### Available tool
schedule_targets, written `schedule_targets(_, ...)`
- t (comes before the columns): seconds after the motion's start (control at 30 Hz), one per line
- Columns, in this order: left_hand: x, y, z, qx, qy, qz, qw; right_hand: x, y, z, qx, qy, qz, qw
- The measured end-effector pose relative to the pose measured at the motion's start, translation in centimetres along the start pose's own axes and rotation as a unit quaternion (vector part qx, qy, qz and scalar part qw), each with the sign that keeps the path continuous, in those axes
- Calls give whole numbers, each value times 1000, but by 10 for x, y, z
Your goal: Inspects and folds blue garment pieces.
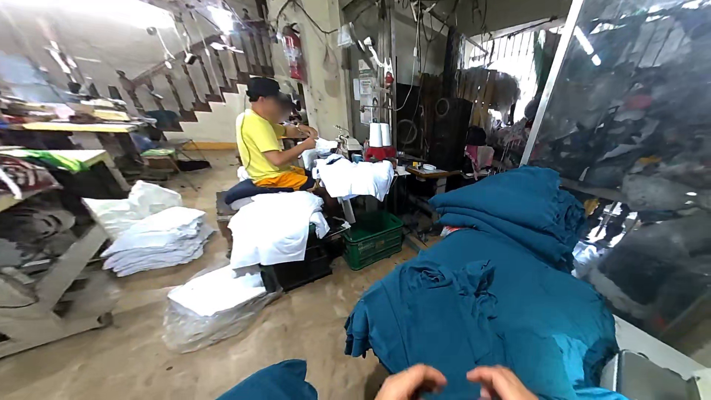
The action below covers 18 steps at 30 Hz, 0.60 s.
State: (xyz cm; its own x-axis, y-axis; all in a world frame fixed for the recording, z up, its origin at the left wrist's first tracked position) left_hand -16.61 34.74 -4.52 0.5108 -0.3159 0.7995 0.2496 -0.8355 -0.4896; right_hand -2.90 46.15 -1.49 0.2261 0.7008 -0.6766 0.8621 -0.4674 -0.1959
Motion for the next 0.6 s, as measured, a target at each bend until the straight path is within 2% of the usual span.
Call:
schedule_targets(0.1,-43,-29,-18,72,46,-80,993,13,-58,-2,-59,29,141,988)
schedule_targets(0.17,-67,-45,-22,76,41,-160,983,26,-90,7,-126,87,231,961)
schedule_targets(0.23,-82,-52,-22,67,34,-209,975,36,-109,13,-155,125,278,940)
schedule_targets(0.33,-90,-54,-20,66,28,-228,971,44,-118,12,-158,127,309,929)
schedule_targets(0.47,-95,-54,-21,65,31,-236,969,59,-121,9,-141,42,332,932)
schedule_targets(0.6,-98,-58,-26,31,-11,-248,968,65,-124,11,-140,40,349,926)
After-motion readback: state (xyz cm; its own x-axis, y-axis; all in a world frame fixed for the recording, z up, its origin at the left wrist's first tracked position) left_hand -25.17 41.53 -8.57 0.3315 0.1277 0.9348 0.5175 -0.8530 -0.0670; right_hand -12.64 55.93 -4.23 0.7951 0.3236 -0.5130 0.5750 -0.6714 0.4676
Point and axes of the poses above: each hand's wrist, its own y-axis away from the middle knuckle, its own z-axis out of the palm, x = y × z, the point moved 7 cm from there along -y, towards the middle knuckle, and after that the axes turned 9 degrees about z, right-handed, at the moved point
